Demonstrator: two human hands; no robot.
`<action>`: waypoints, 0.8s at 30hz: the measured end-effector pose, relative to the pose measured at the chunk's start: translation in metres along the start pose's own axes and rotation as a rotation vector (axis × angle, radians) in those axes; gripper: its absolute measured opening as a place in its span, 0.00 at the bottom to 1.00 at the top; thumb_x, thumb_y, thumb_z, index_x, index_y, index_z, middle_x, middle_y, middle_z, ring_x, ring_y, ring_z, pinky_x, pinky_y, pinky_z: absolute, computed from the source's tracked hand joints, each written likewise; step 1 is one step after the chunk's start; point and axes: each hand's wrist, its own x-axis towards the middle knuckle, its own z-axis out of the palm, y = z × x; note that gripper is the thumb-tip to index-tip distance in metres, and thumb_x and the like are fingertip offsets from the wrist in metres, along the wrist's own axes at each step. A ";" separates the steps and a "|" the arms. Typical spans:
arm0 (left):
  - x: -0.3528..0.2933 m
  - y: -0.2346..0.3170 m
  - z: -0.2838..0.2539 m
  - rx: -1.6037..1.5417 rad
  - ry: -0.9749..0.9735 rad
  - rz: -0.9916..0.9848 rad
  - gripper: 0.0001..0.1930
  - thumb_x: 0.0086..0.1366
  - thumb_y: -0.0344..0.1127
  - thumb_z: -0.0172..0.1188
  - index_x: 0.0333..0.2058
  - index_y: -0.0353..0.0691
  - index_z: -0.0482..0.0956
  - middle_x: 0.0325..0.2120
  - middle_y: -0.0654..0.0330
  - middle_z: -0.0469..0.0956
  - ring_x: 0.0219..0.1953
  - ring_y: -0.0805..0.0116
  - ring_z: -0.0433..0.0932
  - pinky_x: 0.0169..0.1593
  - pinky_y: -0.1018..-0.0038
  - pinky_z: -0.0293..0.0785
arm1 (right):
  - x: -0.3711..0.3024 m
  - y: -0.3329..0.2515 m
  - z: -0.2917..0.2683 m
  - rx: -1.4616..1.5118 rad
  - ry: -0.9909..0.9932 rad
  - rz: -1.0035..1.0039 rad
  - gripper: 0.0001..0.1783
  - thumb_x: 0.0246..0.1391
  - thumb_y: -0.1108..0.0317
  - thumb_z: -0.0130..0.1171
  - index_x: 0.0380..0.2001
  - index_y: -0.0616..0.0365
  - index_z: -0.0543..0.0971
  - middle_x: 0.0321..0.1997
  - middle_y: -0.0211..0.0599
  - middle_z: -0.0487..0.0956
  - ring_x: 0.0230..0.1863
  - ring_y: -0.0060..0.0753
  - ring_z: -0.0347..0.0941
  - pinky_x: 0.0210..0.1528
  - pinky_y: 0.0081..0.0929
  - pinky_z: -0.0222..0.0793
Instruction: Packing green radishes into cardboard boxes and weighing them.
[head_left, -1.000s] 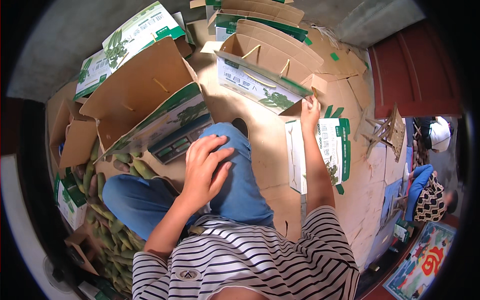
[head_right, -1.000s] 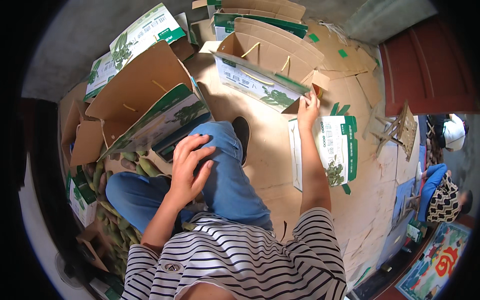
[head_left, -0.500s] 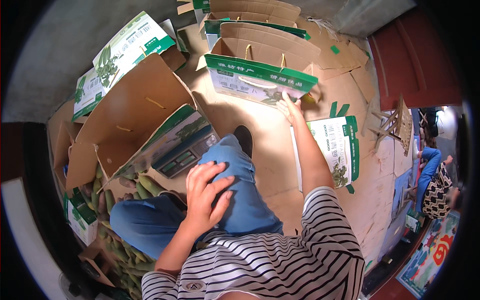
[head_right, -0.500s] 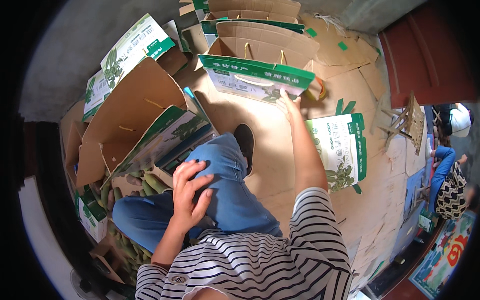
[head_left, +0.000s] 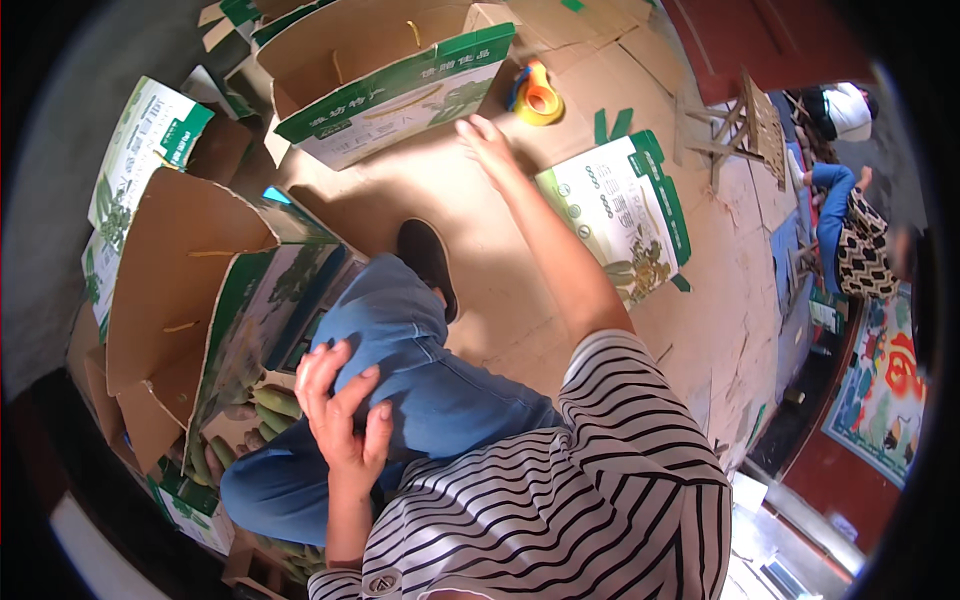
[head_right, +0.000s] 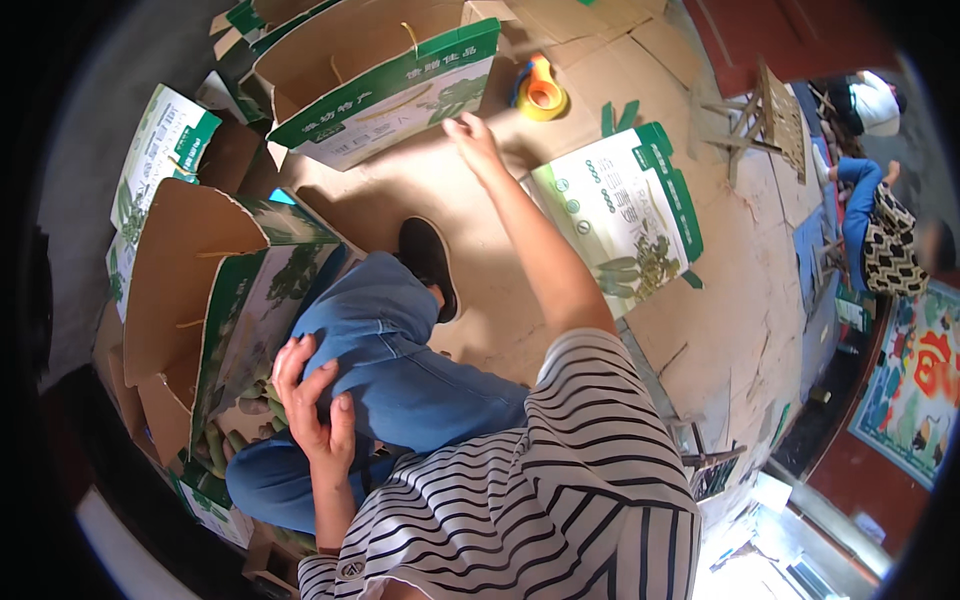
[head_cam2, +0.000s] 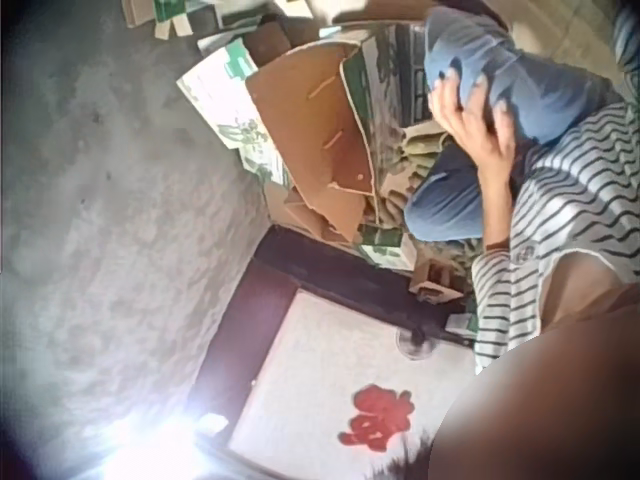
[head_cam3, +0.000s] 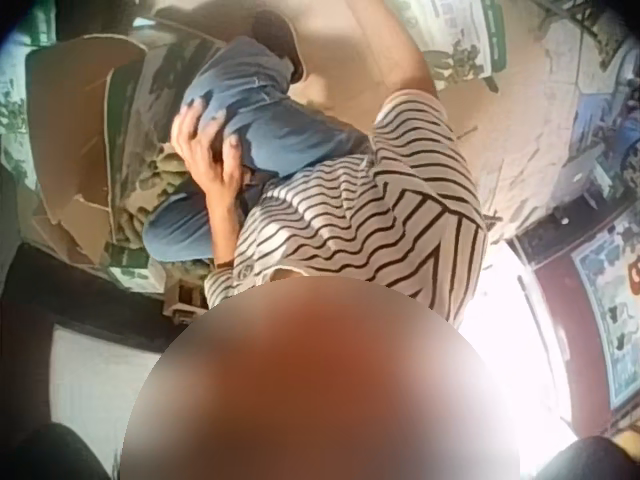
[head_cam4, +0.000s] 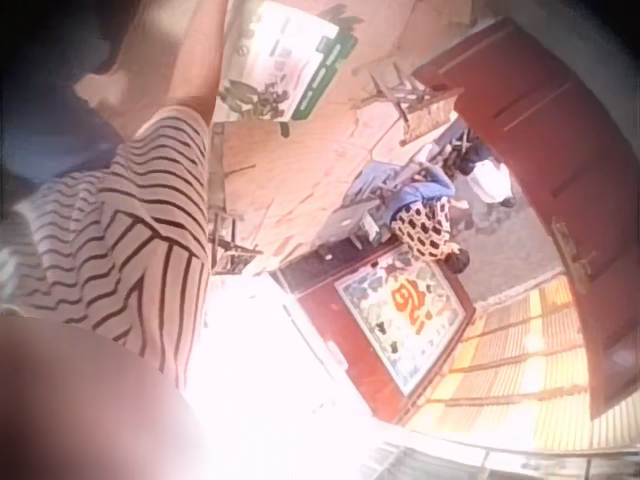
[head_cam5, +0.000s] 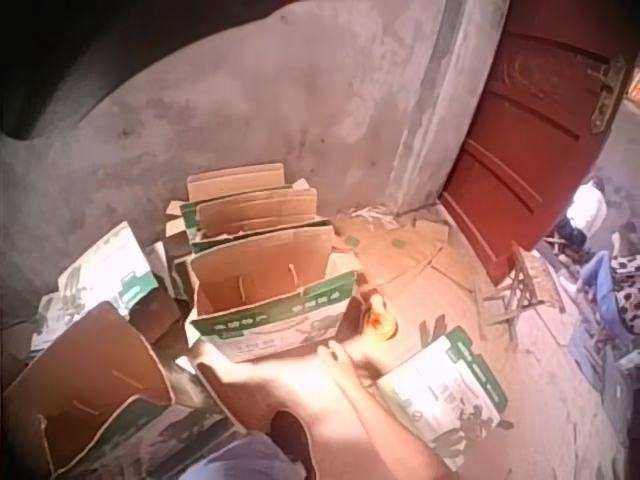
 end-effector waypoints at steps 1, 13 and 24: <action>0.001 0.000 0.002 -0.007 0.003 0.016 0.14 0.61 0.38 0.55 0.41 0.37 0.75 0.52 0.48 0.70 0.58 0.45 0.63 0.61 0.53 0.54 | -0.011 0.026 -0.040 -0.227 0.105 -0.141 0.31 0.57 0.57 0.58 0.58 0.65 0.65 0.54 0.47 0.73 0.53 0.36 0.71 0.53 0.28 0.68; 0.004 0.006 0.020 -0.022 0.069 0.071 0.13 0.61 0.34 0.53 0.43 0.36 0.75 0.53 0.49 0.70 0.59 0.49 0.63 0.63 0.55 0.52 | -0.271 0.243 -0.300 -0.528 0.968 0.420 0.30 0.50 0.60 0.55 0.53 0.68 0.67 0.51 0.59 0.72 0.51 0.52 0.70 0.56 0.41 0.63; 0.001 0.013 0.021 0.071 0.099 0.070 0.14 0.59 0.30 0.54 0.44 0.37 0.75 0.54 0.51 0.70 0.59 0.48 0.62 0.63 0.57 0.52 | -0.235 0.139 -0.274 -0.789 1.147 -0.171 0.18 0.53 0.61 0.55 0.43 0.64 0.76 0.41 0.52 0.78 0.43 0.52 0.74 0.45 0.40 0.70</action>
